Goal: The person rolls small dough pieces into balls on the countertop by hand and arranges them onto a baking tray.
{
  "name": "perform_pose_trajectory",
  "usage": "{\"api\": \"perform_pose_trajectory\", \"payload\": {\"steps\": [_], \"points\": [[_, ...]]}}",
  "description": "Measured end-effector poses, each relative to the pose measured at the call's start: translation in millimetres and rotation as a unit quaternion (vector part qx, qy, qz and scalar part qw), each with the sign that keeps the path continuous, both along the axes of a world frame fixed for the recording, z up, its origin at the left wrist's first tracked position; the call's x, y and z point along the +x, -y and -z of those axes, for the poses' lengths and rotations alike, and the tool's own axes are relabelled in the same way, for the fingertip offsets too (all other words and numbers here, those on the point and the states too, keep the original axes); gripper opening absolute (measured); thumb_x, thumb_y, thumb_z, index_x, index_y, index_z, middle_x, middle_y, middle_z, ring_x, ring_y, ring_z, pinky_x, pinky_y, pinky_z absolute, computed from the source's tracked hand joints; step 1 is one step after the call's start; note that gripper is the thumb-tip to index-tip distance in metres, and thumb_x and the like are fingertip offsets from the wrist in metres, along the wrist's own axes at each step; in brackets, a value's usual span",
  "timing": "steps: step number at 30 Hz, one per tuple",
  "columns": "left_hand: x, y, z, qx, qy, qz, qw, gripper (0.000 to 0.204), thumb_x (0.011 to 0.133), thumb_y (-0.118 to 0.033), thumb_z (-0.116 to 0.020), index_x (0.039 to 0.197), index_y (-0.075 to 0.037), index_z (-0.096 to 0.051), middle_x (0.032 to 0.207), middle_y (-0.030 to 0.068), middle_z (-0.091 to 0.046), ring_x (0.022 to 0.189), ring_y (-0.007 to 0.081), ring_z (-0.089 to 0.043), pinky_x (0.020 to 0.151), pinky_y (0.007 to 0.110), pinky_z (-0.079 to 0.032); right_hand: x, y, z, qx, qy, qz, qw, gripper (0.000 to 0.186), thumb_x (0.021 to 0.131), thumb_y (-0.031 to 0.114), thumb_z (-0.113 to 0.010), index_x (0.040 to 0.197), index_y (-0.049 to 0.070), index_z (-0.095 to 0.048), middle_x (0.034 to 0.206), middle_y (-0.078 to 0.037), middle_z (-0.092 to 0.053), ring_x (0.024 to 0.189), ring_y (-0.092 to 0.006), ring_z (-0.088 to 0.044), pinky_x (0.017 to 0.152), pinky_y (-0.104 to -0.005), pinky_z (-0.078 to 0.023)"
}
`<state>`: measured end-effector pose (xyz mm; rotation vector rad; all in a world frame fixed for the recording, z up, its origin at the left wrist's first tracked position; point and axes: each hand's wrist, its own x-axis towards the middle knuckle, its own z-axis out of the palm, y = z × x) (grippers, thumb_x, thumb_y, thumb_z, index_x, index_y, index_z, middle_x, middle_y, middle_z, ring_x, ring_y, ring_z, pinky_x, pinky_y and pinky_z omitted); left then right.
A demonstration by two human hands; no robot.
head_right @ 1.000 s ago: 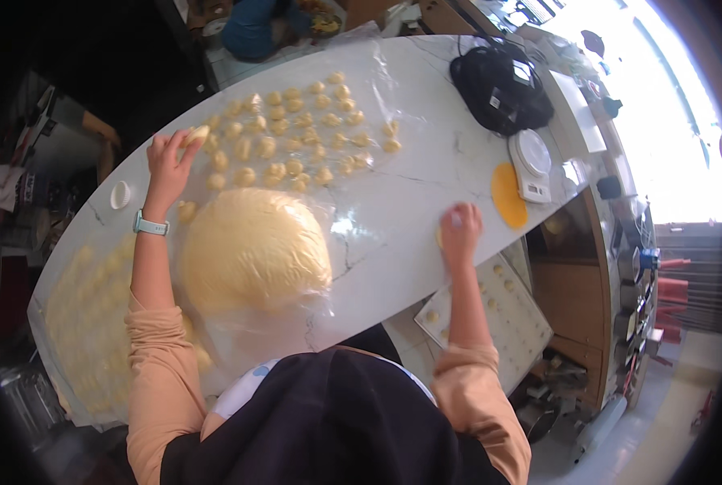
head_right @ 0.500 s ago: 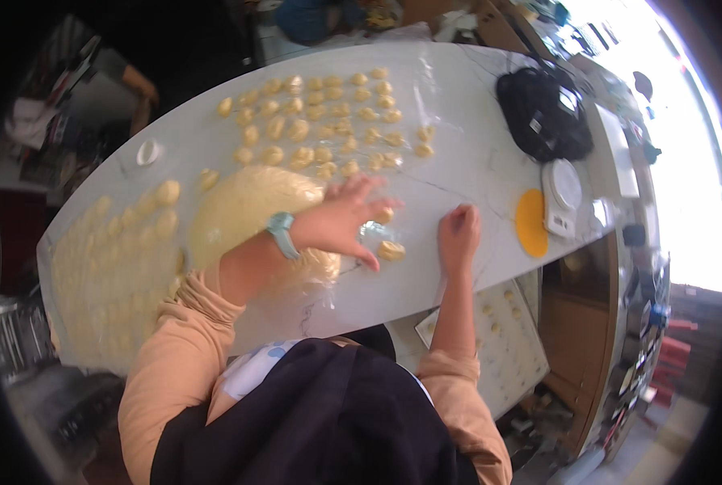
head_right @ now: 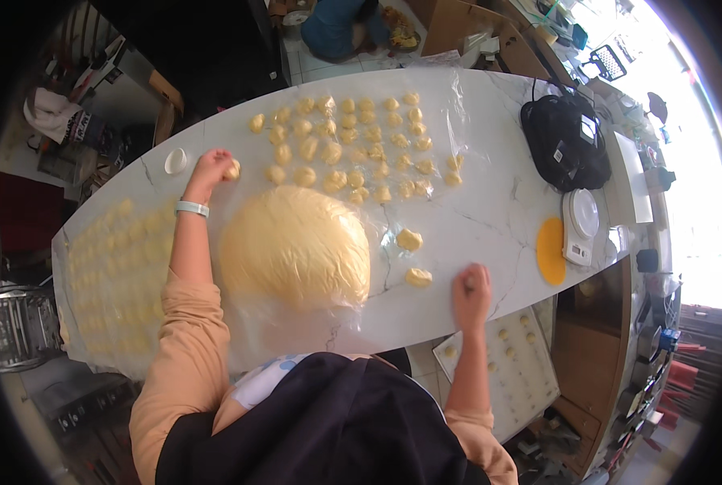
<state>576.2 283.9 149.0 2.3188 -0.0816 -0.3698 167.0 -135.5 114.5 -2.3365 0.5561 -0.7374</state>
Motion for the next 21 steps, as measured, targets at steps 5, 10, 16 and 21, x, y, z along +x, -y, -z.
{"api": "perform_pose_trajectory", "payload": {"steps": [5,10,16,21], "points": [[93,1,31,-0.354,-0.113,-0.128,0.920,0.037,0.087,-0.038,-0.061,0.105,-0.006,-0.063,0.090,0.0062,-0.068,0.070,0.0162,-0.061,0.055,0.027,-0.043,27,53,-19,-0.100,-0.015,0.138,0.985,0.006,0.082,0.000,-0.059,0.085,0.003,-0.055,0.081,-0.015,-0.056,0.075,-0.0310,-0.057,0.069,-0.0384,-0.048],[128,19,69,0.030,0.207,0.014,0.978,0.056,0.074,-0.043,-0.081,0.111,-0.003,-0.069,0.099,0.0118,-0.073,0.085,0.0247,-0.069,0.079,0.036,-0.053,32,-5,-7,0.047,0.038,0.028,0.998,0.011,0.078,-0.001,-0.061,0.086,0.005,-0.058,0.084,-0.013,-0.060,0.078,-0.0315,-0.060,0.072,-0.0368,-0.049],[105,67,48,0.046,0.219,0.024,0.974,0.042,0.078,-0.037,-0.081,0.101,-0.003,-0.074,0.093,0.0115,-0.074,0.086,0.0190,-0.070,0.078,0.031,-0.053,8,57,-8,-0.051,0.018,0.151,0.987,0.007,0.080,0.001,-0.062,0.085,0.003,-0.058,0.087,-0.014,-0.060,0.082,-0.0353,-0.059,0.073,-0.0411,-0.049],[16,114,-42,-0.142,0.272,0.027,0.951,0.034,0.084,-0.030,-0.078,0.105,-0.003,-0.072,0.086,0.0019,-0.071,0.076,0.0082,-0.063,0.070,0.023,-0.050,12,-10,-21,0.104,-0.013,0.053,0.993,0.013,0.083,0.004,-0.065,0.095,0.004,-0.062,0.093,-0.014,-0.061,0.091,-0.0330,-0.060,0.080,-0.0386,-0.051]]}}
